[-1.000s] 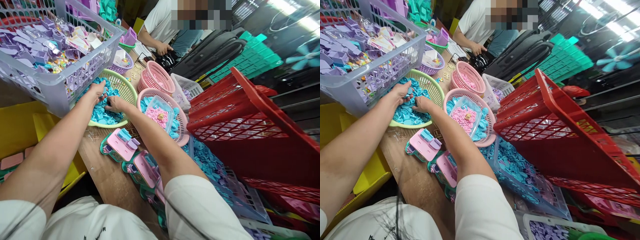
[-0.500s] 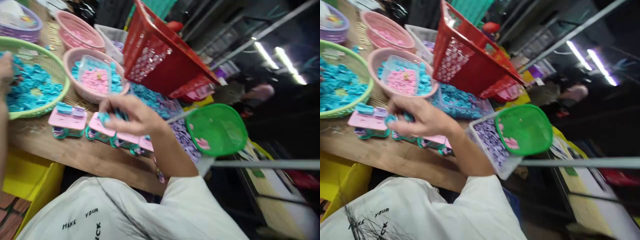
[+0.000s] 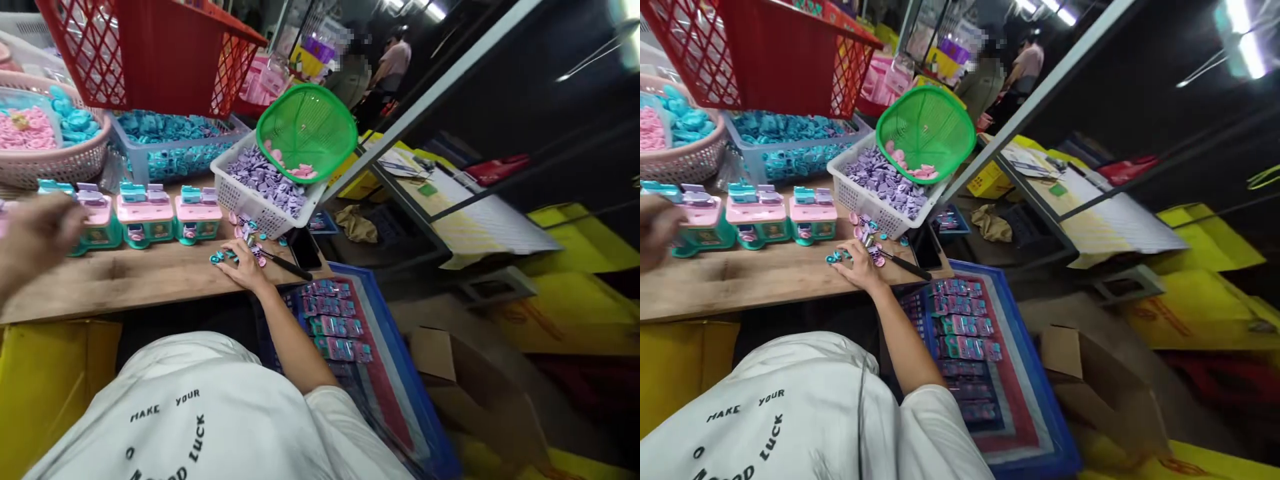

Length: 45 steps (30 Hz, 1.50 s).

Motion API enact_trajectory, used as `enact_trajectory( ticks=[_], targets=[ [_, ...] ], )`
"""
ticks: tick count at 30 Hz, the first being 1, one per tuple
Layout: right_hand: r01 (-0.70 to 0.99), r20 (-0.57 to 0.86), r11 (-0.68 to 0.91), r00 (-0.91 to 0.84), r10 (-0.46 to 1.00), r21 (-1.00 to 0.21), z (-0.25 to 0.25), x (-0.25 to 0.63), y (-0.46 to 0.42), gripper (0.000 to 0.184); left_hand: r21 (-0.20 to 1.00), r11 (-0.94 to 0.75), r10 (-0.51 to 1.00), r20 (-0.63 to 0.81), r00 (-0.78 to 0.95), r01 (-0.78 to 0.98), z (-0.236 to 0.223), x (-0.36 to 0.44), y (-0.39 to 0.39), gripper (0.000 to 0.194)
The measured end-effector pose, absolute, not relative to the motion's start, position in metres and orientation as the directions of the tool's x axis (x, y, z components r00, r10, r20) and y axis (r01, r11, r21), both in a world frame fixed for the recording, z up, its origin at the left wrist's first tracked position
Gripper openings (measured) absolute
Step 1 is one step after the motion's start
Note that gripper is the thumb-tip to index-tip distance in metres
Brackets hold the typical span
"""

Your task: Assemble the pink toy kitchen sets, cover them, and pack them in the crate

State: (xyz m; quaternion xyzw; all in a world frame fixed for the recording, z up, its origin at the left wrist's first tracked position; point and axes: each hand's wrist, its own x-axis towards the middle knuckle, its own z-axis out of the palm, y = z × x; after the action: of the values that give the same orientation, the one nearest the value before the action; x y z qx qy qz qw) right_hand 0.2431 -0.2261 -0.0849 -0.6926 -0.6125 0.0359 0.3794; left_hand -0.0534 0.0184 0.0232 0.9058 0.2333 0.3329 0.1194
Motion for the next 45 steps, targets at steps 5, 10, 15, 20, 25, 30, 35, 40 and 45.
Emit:
enact_trajectory(
  ticks=[5,10,15,20,25,30,35,40,45],
  targets=[
    [0.843,0.538,0.097,0.244,0.807,-0.529,-0.092,0.246,-0.236,0.046,0.147,-0.987,-0.001,0.422,0.907,-0.07,-0.041,0.016,-0.049,0.041],
    [0.877,0.59,-0.004,0.327,0.738,-0.48,-0.091,0.243,-0.243,0.035,0.03,-0.997,-0.047,0.439,0.897,-0.066,-0.061,0.041,-0.061,0.034],
    [0.894,0.548,-0.143,0.379,0.746,-0.424,-0.085,0.241,-0.242,0.023,0.004,-1.0,0.011,0.519,0.855,0.01,-0.057,0.034,-0.059,0.036],
    [0.927,0.486,-0.159,0.318,0.814,-0.341,-0.08,0.24,-0.231,0.017,-0.003,-0.998,0.054,0.563,0.824,0.068,-0.055,0.035,-0.065,0.028],
    [0.935,0.448,-0.17,0.301,0.842,-0.31,-0.077,0.247,-0.221,0.011,0.002,-0.997,0.063,0.63,0.774,0.08,-0.052,0.034,-0.065,0.018],
    [0.93,0.425,-0.113,0.264,0.866,-0.349,-0.061,0.264,-0.215,0.015,0.012,-0.997,0.06,0.69,0.721,0.071,-0.046,0.036,-0.063,0.013],
    [0.912,0.57,0.112,0.148,0.808,-0.395,-0.024,0.284,-0.183,0.012,0.036,-0.996,0.086,0.726,0.682,0.087,-0.026,0.056,-0.054,0.014],
    [0.899,0.553,0.267,-0.033,0.832,-0.348,-0.007,0.296,-0.136,0.013,0.015,-0.997,0.067,0.727,0.683,0.081,-0.013,0.087,-0.043,0.022],
    [0.911,0.563,0.314,-0.119,0.818,-0.265,-0.01,0.301,-0.127,0.016,0.066,-0.998,0.056,0.646,0.761,0.017,-0.02,0.101,-0.039,0.031]
  ],
)
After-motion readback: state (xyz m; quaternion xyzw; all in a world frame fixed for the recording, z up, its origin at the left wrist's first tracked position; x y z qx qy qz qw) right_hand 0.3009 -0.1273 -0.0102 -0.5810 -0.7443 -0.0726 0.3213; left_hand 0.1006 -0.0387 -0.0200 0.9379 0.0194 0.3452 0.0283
